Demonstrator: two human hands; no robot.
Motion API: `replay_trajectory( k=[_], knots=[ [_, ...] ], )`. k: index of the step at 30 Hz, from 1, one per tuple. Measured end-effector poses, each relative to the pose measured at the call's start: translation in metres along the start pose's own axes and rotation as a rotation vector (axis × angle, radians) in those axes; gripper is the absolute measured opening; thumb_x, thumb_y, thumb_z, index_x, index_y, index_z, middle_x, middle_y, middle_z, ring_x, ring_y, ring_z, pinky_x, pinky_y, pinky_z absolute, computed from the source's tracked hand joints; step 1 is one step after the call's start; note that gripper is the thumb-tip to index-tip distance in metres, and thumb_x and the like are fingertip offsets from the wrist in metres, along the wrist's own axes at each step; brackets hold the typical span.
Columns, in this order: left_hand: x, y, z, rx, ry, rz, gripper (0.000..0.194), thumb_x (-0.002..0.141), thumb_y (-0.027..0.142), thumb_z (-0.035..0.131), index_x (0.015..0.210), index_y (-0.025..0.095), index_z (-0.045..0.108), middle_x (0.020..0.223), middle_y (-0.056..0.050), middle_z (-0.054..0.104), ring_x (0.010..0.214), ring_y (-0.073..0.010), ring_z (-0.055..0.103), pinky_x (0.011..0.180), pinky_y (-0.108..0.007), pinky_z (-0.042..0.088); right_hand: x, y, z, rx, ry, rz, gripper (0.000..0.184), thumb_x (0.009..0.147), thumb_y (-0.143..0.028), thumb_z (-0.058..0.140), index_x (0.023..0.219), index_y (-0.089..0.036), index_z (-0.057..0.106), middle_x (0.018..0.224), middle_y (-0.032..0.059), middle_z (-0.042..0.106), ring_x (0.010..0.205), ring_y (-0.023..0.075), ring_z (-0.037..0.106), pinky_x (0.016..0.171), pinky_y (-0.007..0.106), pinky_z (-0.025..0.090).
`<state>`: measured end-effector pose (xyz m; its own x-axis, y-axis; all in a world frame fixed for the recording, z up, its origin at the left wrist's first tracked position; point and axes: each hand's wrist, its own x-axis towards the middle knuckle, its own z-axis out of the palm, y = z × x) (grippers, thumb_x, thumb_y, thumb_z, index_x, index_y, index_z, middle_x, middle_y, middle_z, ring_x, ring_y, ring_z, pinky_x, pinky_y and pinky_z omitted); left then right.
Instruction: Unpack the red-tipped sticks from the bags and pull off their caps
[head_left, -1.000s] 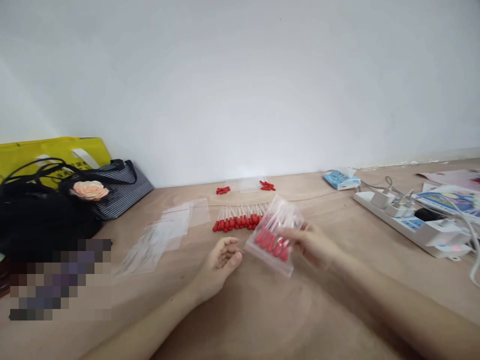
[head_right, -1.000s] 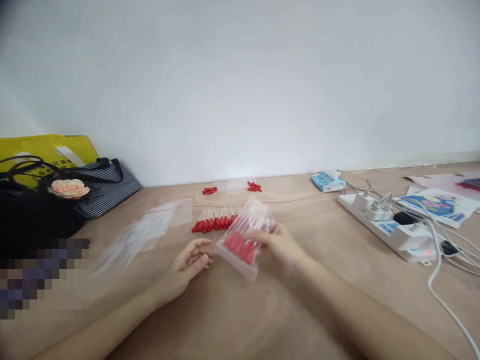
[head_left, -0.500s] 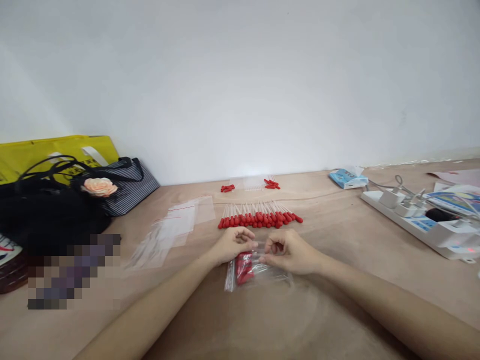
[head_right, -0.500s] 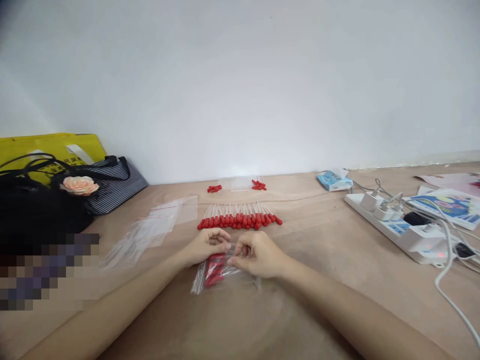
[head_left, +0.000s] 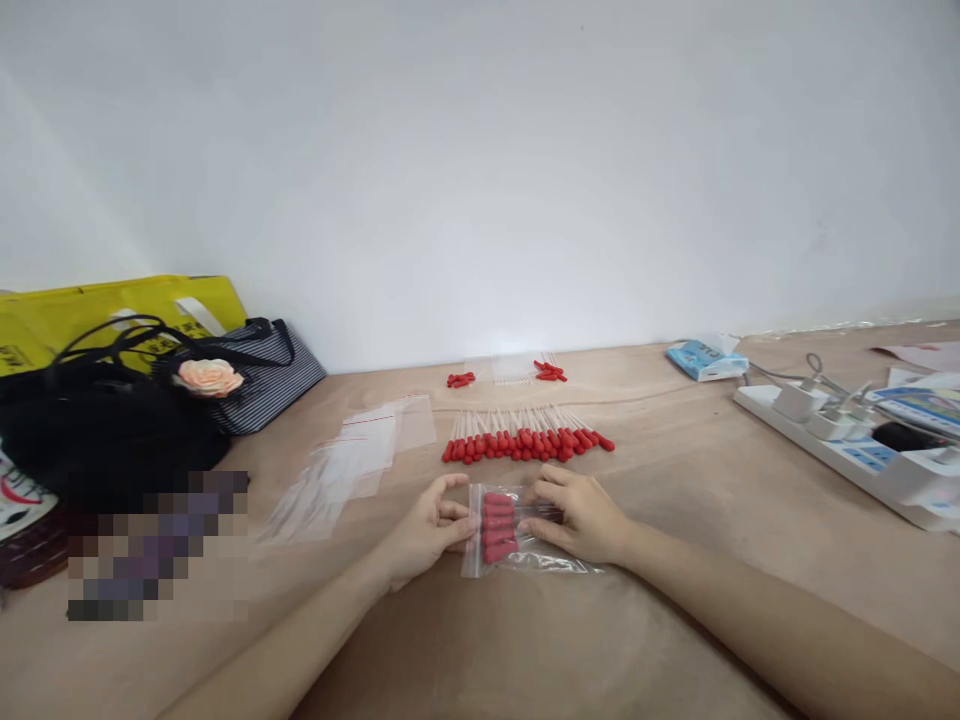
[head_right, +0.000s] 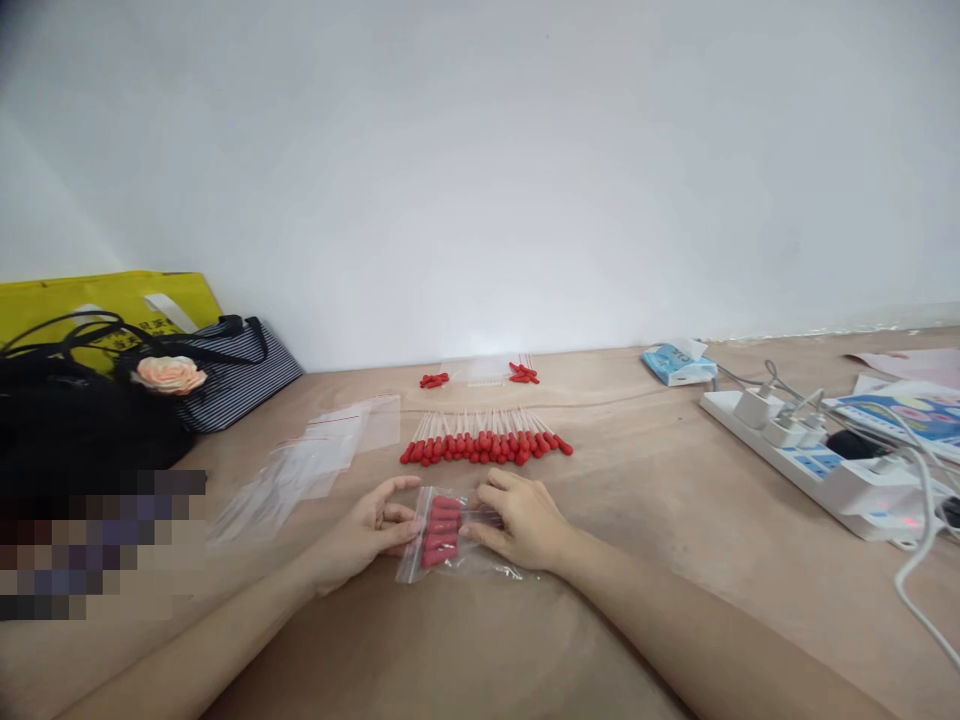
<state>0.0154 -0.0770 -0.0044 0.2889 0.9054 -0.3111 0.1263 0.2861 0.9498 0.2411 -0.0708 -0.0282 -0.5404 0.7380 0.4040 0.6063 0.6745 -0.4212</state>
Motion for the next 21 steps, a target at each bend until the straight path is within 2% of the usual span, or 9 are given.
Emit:
replay_trajectory(
  k=[3, 7, 11, 15, 18, 21],
  knots=[
    [0.008, 0.0, 0.003, -0.017, 0.008, 0.017, 0.069, 0.053, 0.032, 0.077, 0.108, 0.02, 0.037, 0.064, 0.007, 0.057, 0.058, -0.0096, 0.058, 0.064, -0.027, 0.047, 0.002, -0.008, -0.001, 0.015, 0.055, 0.037, 0.019, 0.078, -0.038, 0.054, 0.085, -0.021, 0.058, 0.082, 0.0018, 0.057, 0.071, 0.0131, 0.054, 0.062, 0.024, 0.039],
    [0.019, 0.0, 0.007, -0.038, -0.007, 0.048, 0.069, 0.05, 0.03, 0.079, 0.104, 0.019, 0.037, 0.063, 0.006, 0.06, 0.061, -0.0131, 0.062, 0.066, -0.03, 0.049, 0.012, -0.023, -0.002, 0.085, 0.162, 0.087, 0.012, 0.076, -0.032, 0.058, 0.077, -0.02, 0.059, 0.077, 0.0023, 0.058, 0.075, 0.0151, 0.052, 0.065, 0.027, 0.04],
    [0.021, 0.002, 0.012, -0.034, -0.017, 0.051, 0.072, 0.048, 0.03, 0.08, 0.104, 0.017, 0.036, 0.061, 0.004, 0.061, 0.062, -0.015, 0.062, 0.066, -0.031, 0.049, 0.027, -0.023, 0.006, 0.095, 0.125, 0.116, 0.021, 0.075, -0.031, 0.059, 0.093, -0.02, 0.06, 0.089, 0.0059, 0.06, 0.086, 0.0193, 0.051, 0.076, 0.035, 0.039],
    [0.018, 0.003, 0.016, -0.005, -0.004, 0.067, 0.071, 0.048, 0.03, 0.079, 0.102, 0.016, 0.037, 0.059, 0.004, 0.062, 0.061, -0.0142, 0.061, 0.065, -0.03, 0.047, 0.035, -0.015, 0.015, 0.181, 0.108, 0.184, 0.025, 0.079, -0.026, 0.054, 0.103, -0.019, 0.057, 0.097, 0.0071, 0.06, 0.092, 0.0197, 0.052, 0.079, 0.036, 0.038],
    [0.018, 0.001, 0.017, 0.028, -0.013, 0.082, 0.068, 0.049, 0.03, 0.079, 0.101, 0.017, 0.038, 0.058, 0.005, 0.061, 0.062, -0.0142, 0.061, 0.066, -0.029, 0.045, 0.035, -0.013, 0.013, 0.166, 0.081, 0.069, 0.028, 0.08, -0.017, 0.049, 0.105, -0.024, 0.056, 0.101, 0.0052, 0.058, 0.095, 0.0184, 0.05, 0.08, 0.036, 0.036],
    [0.019, -0.002, 0.018, 0.05, -0.02, 0.097, 0.07, 0.049, 0.029, 0.079, 0.102, 0.018, 0.036, 0.058, 0.006, 0.06, 0.063, -0.0139, 0.061, 0.067, -0.028, 0.042, 0.033, -0.015, 0.008, 0.049, 0.033, -0.095, 0.031, 0.078, -0.011, 0.048, 0.102, -0.028, 0.058, 0.109, 0.004, 0.053, 0.1, 0.0186, 0.046, 0.082, 0.036, 0.032]
  ],
)
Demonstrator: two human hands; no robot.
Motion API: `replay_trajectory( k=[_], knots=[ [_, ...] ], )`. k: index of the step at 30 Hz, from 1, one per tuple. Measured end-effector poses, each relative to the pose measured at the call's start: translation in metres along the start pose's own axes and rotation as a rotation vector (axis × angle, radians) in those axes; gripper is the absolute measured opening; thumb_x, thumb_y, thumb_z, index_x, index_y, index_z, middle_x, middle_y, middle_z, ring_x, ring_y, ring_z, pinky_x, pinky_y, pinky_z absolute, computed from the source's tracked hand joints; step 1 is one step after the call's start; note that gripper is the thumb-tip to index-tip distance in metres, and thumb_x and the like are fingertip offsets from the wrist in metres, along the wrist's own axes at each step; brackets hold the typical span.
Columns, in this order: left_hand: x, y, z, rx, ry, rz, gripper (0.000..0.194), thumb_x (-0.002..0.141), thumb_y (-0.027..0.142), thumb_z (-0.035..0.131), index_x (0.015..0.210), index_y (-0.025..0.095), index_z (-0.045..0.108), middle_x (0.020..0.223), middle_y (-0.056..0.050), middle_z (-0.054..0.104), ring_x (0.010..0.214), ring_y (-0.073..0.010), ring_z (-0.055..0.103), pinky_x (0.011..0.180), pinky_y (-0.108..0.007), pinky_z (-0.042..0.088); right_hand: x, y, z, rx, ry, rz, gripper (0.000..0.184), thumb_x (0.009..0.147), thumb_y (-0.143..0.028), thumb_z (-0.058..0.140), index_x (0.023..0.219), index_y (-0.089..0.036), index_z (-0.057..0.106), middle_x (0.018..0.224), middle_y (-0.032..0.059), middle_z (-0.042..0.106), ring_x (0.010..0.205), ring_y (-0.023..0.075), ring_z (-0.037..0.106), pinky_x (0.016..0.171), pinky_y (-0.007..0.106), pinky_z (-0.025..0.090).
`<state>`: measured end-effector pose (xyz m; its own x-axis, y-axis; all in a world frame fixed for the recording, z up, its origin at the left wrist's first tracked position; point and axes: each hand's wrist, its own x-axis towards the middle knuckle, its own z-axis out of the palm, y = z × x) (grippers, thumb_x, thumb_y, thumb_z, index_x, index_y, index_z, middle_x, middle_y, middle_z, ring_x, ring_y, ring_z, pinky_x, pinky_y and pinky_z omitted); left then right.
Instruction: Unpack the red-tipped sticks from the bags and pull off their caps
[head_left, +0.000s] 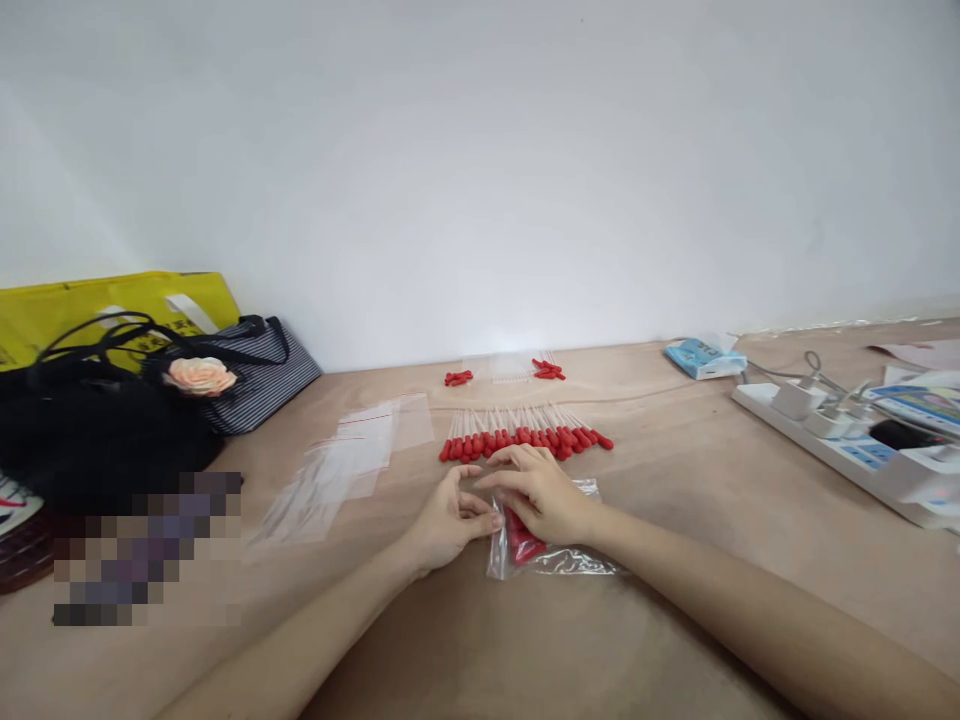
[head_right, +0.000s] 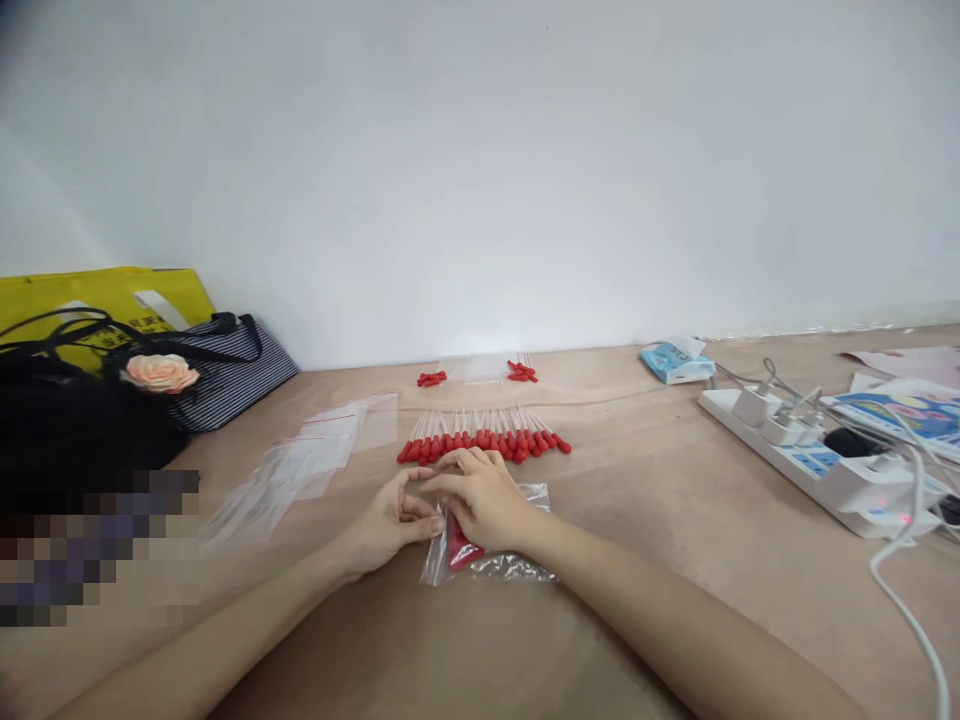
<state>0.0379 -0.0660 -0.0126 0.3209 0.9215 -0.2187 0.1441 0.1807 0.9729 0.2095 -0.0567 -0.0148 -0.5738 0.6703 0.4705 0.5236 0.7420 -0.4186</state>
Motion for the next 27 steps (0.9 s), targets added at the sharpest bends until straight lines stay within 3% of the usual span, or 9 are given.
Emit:
replay_trajectory(
  k=[4, 10, 16, 24, 27],
  knots=[
    [0.001, -0.003, 0.002, 0.008, 0.001, 0.009, 0.071, 0.05, 0.029, 0.078, 0.103, 0.019, 0.033, 0.058, 0.007, 0.059, 0.063, -0.0136, 0.06, 0.066, -0.027, 0.04, 0.0, -0.001, -0.005, -0.119, -0.046, -0.115, 0.02, 0.077, -0.014, 0.049, 0.089, -0.025, 0.062, 0.104, 0.0033, 0.056, 0.095, 0.0184, 0.044, 0.082, 0.037, 0.029],
    [-0.001, -0.003, 0.005, 0.044, 0.0, 0.043, 0.068, 0.055, 0.025, 0.075, 0.105, 0.018, 0.03, 0.055, 0.009, 0.057, 0.057, -0.0103, 0.055, 0.062, -0.025, 0.036, 0.003, 0.0, -0.009, -0.286, -0.073, -0.177, 0.009, 0.078, -0.019, 0.051, 0.074, -0.021, 0.06, 0.095, 0.0034, 0.058, 0.094, 0.0197, 0.043, 0.085, 0.041, 0.025],
    [-0.002, -0.002, 0.006, 0.033, -0.01, 0.051, 0.069, 0.055, 0.022, 0.075, 0.107, 0.019, 0.029, 0.056, 0.009, 0.055, 0.056, -0.0093, 0.053, 0.061, -0.025, 0.036, 0.005, 0.002, -0.01, -0.379, -0.106, -0.292, 0.01, 0.08, -0.023, 0.05, 0.076, -0.021, 0.058, 0.091, 0.0046, 0.057, 0.094, 0.0202, 0.042, 0.09, 0.044, 0.023],
    [0.001, -0.006, 0.002, 0.007, -0.085, 0.092, 0.064, 0.058, 0.035, 0.073, 0.105, 0.019, 0.033, 0.055, 0.01, 0.051, 0.052, -0.0068, 0.047, 0.054, -0.021, 0.031, 0.002, 0.01, -0.006, -0.415, -0.043, -0.356, 0.009, 0.078, -0.014, 0.048, 0.076, -0.019, 0.055, 0.08, 0.0017, 0.058, 0.089, 0.0177, 0.043, 0.087, 0.041, 0.025],
    [0.0, -0.002, 0.001, 0.014, -0.064, 0.064, 0.061, 0.058, 0.039, 0.072, 0.103, 0.019, 0.035, 0.056, 0.01, 0.049, 0.053, -0.0067, 0.045, 0.052, -0.02, 0.033, 0.001, 0.013, -0.005, -0.437, 0.023, -0.406, 0.013, 0.079, -0.012, 0.045, 0.075, -0.018, 0.055, 0.078, 0.0008, 0.058, 0.086, 0.0168, 0.044, 0.087, 0.04, 0.024]
  ],
)
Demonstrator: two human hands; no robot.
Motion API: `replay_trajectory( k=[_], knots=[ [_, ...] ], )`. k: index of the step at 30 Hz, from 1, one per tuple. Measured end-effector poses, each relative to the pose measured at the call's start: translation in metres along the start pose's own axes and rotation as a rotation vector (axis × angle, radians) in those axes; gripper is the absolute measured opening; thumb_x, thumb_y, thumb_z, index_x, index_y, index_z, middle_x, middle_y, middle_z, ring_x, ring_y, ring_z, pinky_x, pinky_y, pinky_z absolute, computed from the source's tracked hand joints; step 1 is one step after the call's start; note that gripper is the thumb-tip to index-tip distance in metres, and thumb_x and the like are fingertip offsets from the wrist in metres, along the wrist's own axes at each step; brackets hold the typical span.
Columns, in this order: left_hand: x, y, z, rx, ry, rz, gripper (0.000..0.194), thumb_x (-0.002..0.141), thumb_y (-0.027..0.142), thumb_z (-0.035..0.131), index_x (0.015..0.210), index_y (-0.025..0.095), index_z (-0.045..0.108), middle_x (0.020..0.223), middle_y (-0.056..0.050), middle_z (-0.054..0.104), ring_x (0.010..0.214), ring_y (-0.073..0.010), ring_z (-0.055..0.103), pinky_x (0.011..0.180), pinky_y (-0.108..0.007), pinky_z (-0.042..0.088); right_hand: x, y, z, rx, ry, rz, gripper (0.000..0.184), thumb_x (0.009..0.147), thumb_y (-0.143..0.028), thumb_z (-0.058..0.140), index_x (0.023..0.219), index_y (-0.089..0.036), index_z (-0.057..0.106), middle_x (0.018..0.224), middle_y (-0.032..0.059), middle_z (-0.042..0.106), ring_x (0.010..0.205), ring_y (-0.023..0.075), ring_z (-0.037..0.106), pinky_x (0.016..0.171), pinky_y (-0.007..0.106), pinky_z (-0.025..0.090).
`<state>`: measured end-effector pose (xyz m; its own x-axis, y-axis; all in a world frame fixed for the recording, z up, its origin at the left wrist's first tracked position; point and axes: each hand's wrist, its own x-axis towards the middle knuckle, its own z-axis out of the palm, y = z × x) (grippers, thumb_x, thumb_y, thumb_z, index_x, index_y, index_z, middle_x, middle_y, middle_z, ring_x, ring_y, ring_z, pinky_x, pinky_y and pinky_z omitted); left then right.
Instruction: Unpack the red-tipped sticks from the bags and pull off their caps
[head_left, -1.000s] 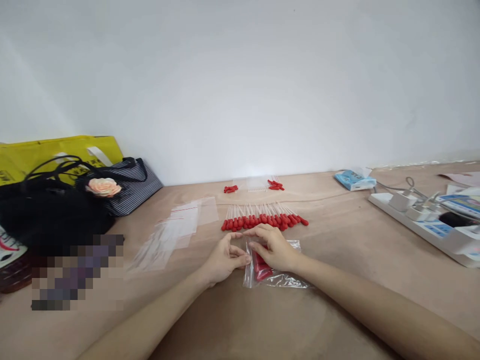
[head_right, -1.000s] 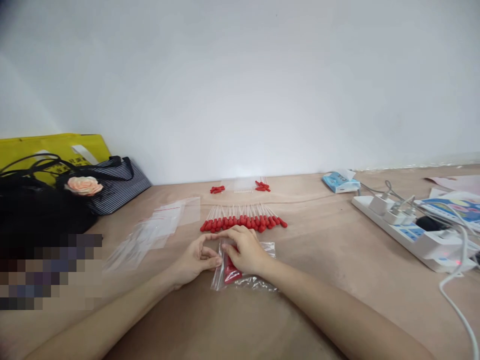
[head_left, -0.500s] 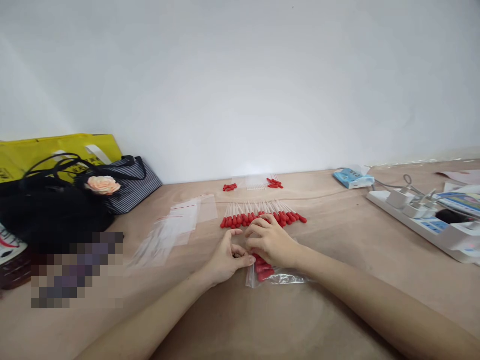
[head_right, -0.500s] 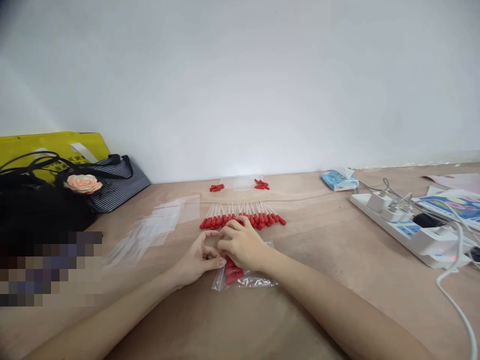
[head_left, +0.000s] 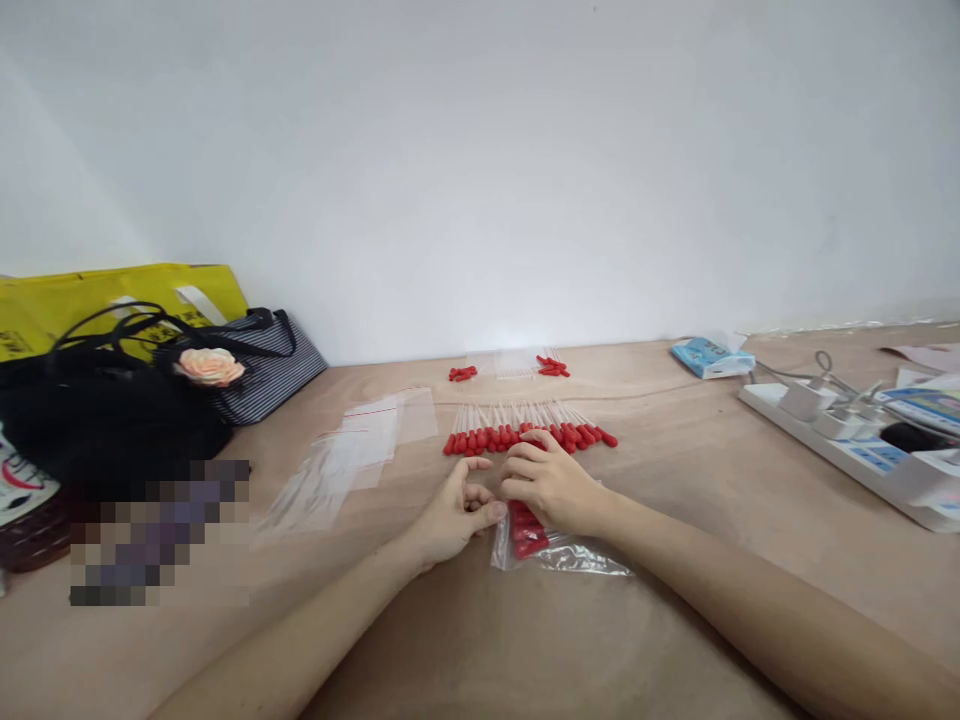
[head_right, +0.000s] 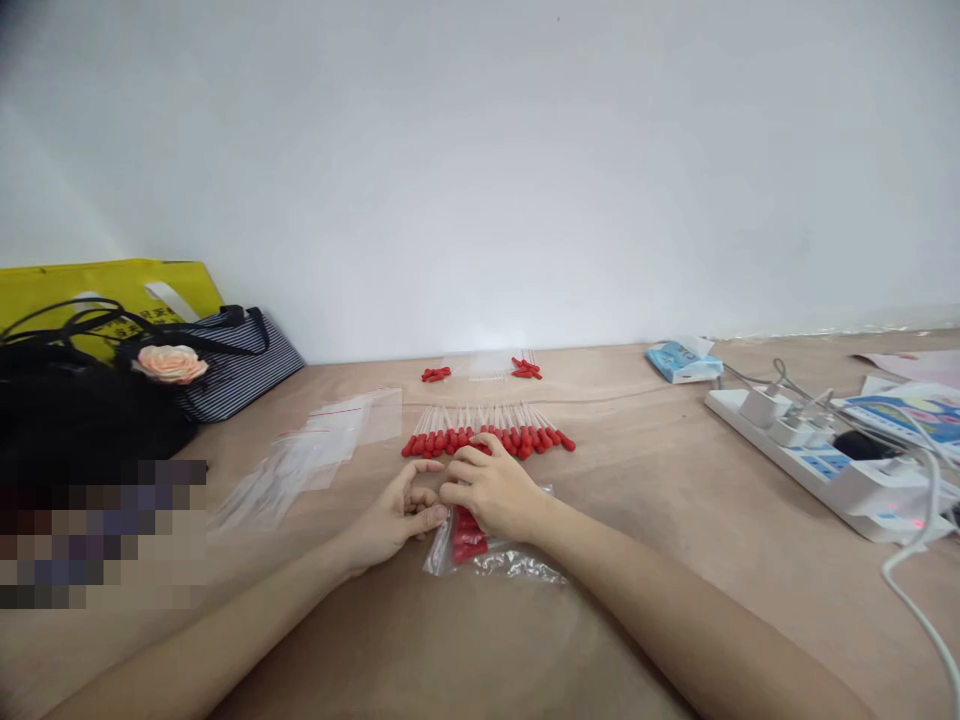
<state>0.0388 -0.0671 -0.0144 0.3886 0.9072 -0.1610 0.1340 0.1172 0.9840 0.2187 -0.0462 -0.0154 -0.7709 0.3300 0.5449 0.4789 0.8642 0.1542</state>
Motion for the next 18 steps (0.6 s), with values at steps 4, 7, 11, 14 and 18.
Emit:
replay_trajectory(
  k=[4, 7, 11, 14, 18],
  knots=[
    [-0.0008, 0.0069, -0.0007, 0.001, 0.05, -0.056, 0.058, 0.058, 0.043, 0.071, 0.1, 0.02, 0.039, 0.061, 0.008, 0.049, 0.057, -0.0075, 0.047, 0.056, -0.022, 0.04, -0.0013, 0.0022, 0.0013, -0.036, 0.074, -0.024, 0.017, 0.081, -0.01, 0.042, 0.074, -0.018, 0.055, 0.079, 0.0003, 0.059, 0.083, 0.0158, 0.044, 0.087, 0.04, 0.025],
    [-0.0005, 0.0092, -0.0003, 0.059, -0.003, -0.081, 0.046, 0.063, 0.05, 0.064, 0.091, 0.017, 0.047, 0.063, 0.006, 0.051, 0.055, -0.007, 0.049, 0.057, -0.023, 0.04, -0.001, 0.0023, 0.0015, -0.049, 0.147, -0.023, 0.018, 0.083, -0.011, 0.041, 0.074, -0.018, 0.055, 0.079, 0.0002, 0.059, 0.081, 0.0148, 0.045, 0.086, 0.038, 0.026],
    [0.0006, 0.0081, 0.0004, 0.112, -0.053, -0.097, 0.042, 0.06, 0.051, 0.065, 0.076, 0.014, 0.053, 0.062, 0.004, 0.053, 0.052, -0.0062, 0.047, 0.056, -0.023, 0.039, 0.0009, 0.0009, 0.0, -0.065, 0.233, -0.022, 0.021, 0.084, -0.012, 0.04, 0.072, -0.018, 0.055, 0.078, 0.0007, 0.06, 0.079, 0.0139, 0.045, 0.082, 0.035, 0.028],
    [0.0013, 0.0069, 0.0004, 0.122, -0.045, -0.109, 0.039, 0.058, 0.048, 0.066, 0.071, 0.013, 0.054, 0.058, 0.004, 0.053, 0.051, -0.0067, 0.047, 0.055, -0.022, 0.038, 0.0016, 0.0005, -0.0007, -0.075, 0.254, -0.013, 0.023, 0.085, -0.012, 0.039, 0.071, -0.017, 0.056, 0.078, 0.0011, 0.06, 0.079, 0.0135, 0.046, 0.082, 0.034, 0.029],
    [0.001, 0.0077, 0.0011, 0.147, -0.072, -0.108, 0.036, 0.06, 0.047, 0.064, 0.063, 0.013, 0.053, 0.052, 0.005, 0.051, 0.049, -0.0062, 0.044, 0.052, -0.02, 0.035, 0.0008, 0.0009, -0.0002, -0.085, 0.255, -0.005, 0.022, 0.085, -0.012, 0.04, 0.072, -0.018, 0.057, 0.079, 0.0012, 0.061, 0.078, 0.0139, 0.046, 0.082, 0.035, 0.029]
  ],
)
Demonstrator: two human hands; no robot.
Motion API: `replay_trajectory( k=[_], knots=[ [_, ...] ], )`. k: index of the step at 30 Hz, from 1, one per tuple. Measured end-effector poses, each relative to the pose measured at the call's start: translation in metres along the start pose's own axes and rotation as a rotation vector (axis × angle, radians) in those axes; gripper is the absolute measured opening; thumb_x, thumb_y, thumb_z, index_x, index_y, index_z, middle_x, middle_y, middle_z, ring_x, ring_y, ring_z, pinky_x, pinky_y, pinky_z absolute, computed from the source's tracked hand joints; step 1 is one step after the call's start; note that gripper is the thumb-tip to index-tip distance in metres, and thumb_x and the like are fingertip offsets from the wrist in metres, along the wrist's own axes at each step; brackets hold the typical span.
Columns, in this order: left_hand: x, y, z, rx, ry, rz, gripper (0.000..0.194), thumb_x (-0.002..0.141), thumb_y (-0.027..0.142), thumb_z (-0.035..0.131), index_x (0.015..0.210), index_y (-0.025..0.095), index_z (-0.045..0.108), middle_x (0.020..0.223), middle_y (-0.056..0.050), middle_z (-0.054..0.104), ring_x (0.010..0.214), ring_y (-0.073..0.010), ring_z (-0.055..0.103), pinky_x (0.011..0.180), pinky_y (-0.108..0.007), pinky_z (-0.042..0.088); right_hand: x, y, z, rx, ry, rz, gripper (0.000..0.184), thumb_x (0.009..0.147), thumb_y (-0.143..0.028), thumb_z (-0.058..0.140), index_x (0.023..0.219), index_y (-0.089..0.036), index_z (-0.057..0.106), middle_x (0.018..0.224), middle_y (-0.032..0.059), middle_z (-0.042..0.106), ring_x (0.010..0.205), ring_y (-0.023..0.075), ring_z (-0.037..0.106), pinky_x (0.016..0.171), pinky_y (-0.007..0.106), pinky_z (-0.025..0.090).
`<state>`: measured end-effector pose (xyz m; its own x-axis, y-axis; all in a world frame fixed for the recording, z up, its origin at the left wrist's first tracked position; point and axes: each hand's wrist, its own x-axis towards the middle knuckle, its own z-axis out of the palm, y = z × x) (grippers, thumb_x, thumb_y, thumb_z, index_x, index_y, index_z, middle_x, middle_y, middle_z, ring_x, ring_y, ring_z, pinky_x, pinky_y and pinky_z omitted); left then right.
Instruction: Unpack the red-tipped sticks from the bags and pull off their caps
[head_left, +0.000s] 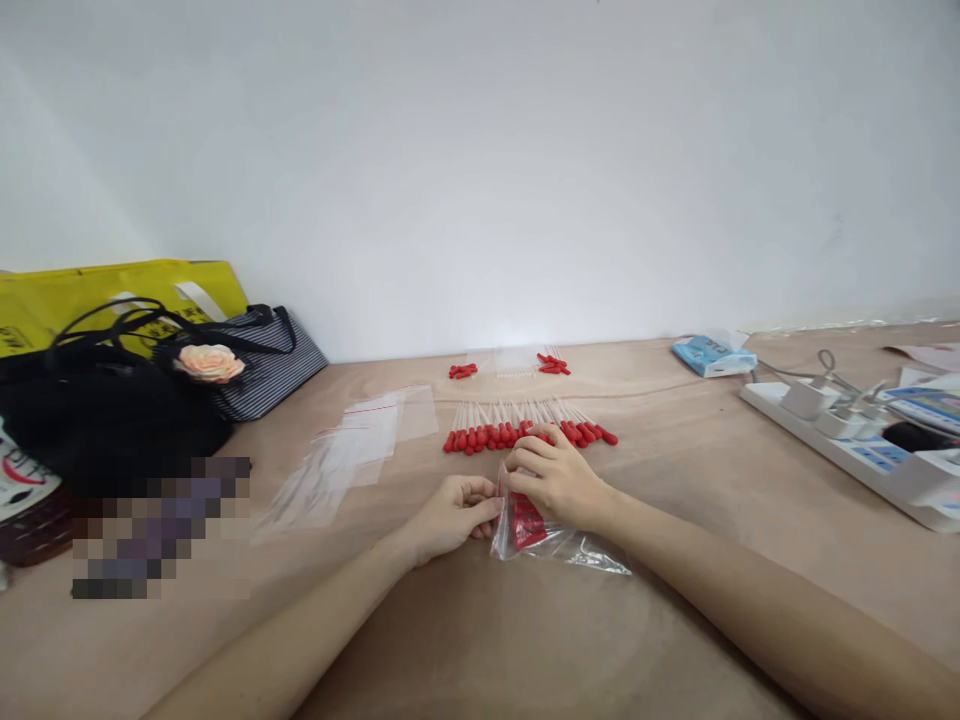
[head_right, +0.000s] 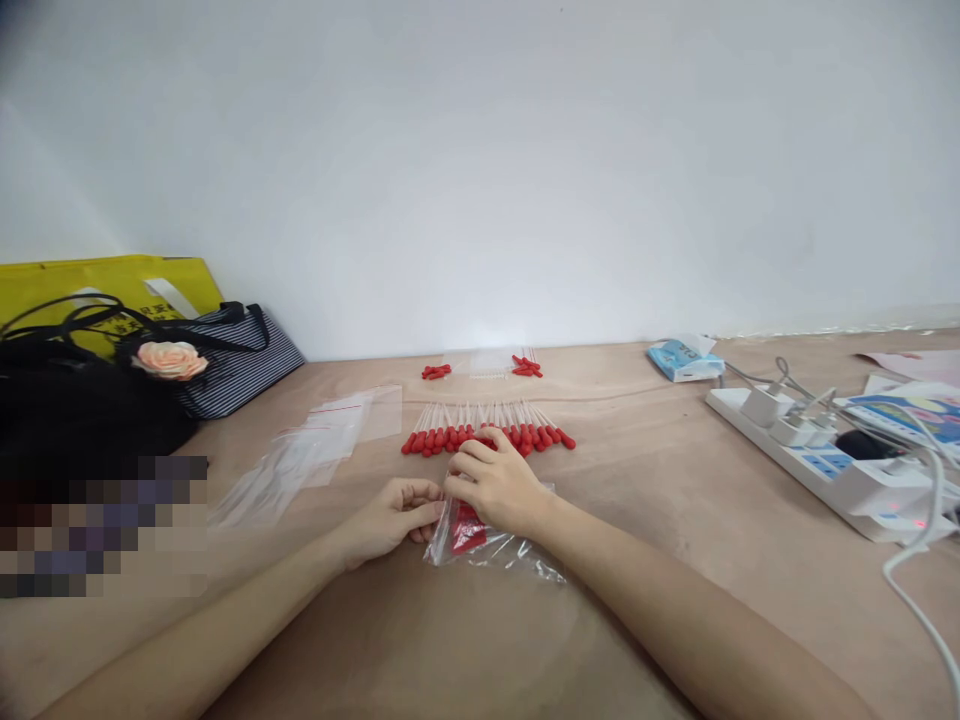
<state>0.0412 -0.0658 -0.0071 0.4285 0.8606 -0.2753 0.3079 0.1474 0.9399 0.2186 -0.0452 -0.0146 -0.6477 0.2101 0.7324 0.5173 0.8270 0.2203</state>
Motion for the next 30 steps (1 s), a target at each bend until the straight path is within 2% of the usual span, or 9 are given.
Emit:
replay_trajectory(
  k=[3, 8, 10, 15, 19, 24, 27, 30],
  knots=[
    [-0.001, 0.001, 0.002, 0.029, -0.01, 0.012, 0.034, 0.064, 0.046, 0.062, 0.06, 0.013, 0.053, 0.05, 0.006, 0.047, 0.046, -0.0054, 0.041, 0.048, -0.019, 0.031, 0.001, -0.001, -0.002, 0.035, -0.038, 0.012, 0.021, 0.083, -0.012, 0.041, 0.074, -0.019, 0.059, 0.081, 0.0014, 0.061, 0.079, 0.0147, 0.047, 0.082, 0.036, 0.028],
    [-0.002, 0.001, 0.004, 0.035, 0.013, 0.049, 0.029, 0.066, 0.041, 0.061, 0.061, 0.014, 0.053, 0.05, 0.005, 0.047, 0.048, -0.0066, 0.042, 0.048, -0.019, 0.031, 0.005, -0.005, -0.009, 0.219, -0.209, 0.026, 0.019, 0.084, -0.019, 0.045, 0.095, -0.023, 0.06, 0.099, 0.001, 0.062, 0.091, 0.0154, 0.047, 0.083, 0.036, 0.029],
    [-0.002, 0.001, 0.004, 0.035, 0.016, 0.061, 0.03, 0.066, 0.042, 0.061, 0.061, 0.014, 0.053, 0.051, 0.005, 0.047, 0.048, -0.0066, 0.042, 0.048, -0.019, 0.032, 0.006, -0.005, -0.01, 0.255, -0.242, 0.023, 0.018, 0.085, -0.021, 0.045, 0.093, -0.023, 0.061, 0.099, -0.0001, 0.063, 0.092, 0.0145, 0.047, 0.084, 0.035, 0.029],
    [-0.003, 0.001, 0.002, 0.026, 0.01, 0.052, 0.036, 0.064, 0.047, 0.06, 0.058, 0.014, 0.049, 0.05, 0.006, 0.046, 0.049, -0.0062, 0.043, 0.048, -0.019, 0.032, 0.004, -0.003, -0.007, 0.259, -0.201, -0.031, 0.017, 0.086, -0.02, 0.045, 0.083, -0.022, 0.062, 0.087, -0.0026, 0.066, 0.088, 0.0129, 0.048, 0.086, 0.034, 0.029],
    [-0.002, 0.001, 0.002, -0.001, 0.024, 0.039, 0.037, 0.062, 0.049, 0.061, 0.059, 0.014, 0.047, 0.05, 0.006, 0.046, 0.047, -0.006, 0.042, 0.049, -0.019, 0.034, 0.0, -0.004, -0.002, 0.175, -0.147, -0.071, 0.023, 0.088, -0.016, 0.039, 0.079, -0.02, 0.059, 0.08, -0.0011, 0.064, 0.083, 0.0118, 0.048, 0.086, 0.033, 0.029],
    [0.001, -0.006, 0.006, 0.019, 0.096, 0.106, 0.028, 0.064, 0.039, 0.057, 0.057, 0.015, 0.046, 0.051, 0.006, 0.045, 0.046, -0.0061, 0.04, 0.048, -0.02, 0.034, 0.0, -0.008, 0.001, 0.07, -0.172, -0.124, 0.027, 0.09, -0.016, 0.034, 0.074, -0.016, 0.056, 0.071, 0.0012, 0.059, 0.073, 0.0126, 0.046, 0.085, 0.034, 0.031],
    [0.003, -0.009, 0.006, 0.127, 0.161, 0.175, 0.023, 0.067, 0.034, 0.053, 0.058, 0.014, 0.049, 0.051, 0.005, 0.045, 0.047, -0.0067, 0.038, 0.046, -0.019, 0.03, 0.006, -0.008, -0.006, 0.087, -0.224, -0.086, 0.025, 0.089, -0.014, 0.034, 0.076, -0.015, 0.055, 0.073, 0.0021, 0.058, 0.074, 0.0135, 0.046, 0.084, 0.034, 0.031],
    [0.003, -0.009, 0.005, 0.188, 0.192, 0.184, 0.023, 0.069, 0.035, 0.051, 0.06, 0.013, 0.052, 0.052, 0.004, 0.047, 0.047, -0.0077, 0.04, 0.045, -0.02, 0.03, 0.012, -0.007, -0.018, 0.16, -0.261, 0.008, 0.022, 0.088, -0.014, 0.035, 0.083, -0.016, 0.056, 0.086, 0.0031, 0.061, 0.086, 0.0145, 0.048, 0.087, 0.035, 0.03]
  ],
)
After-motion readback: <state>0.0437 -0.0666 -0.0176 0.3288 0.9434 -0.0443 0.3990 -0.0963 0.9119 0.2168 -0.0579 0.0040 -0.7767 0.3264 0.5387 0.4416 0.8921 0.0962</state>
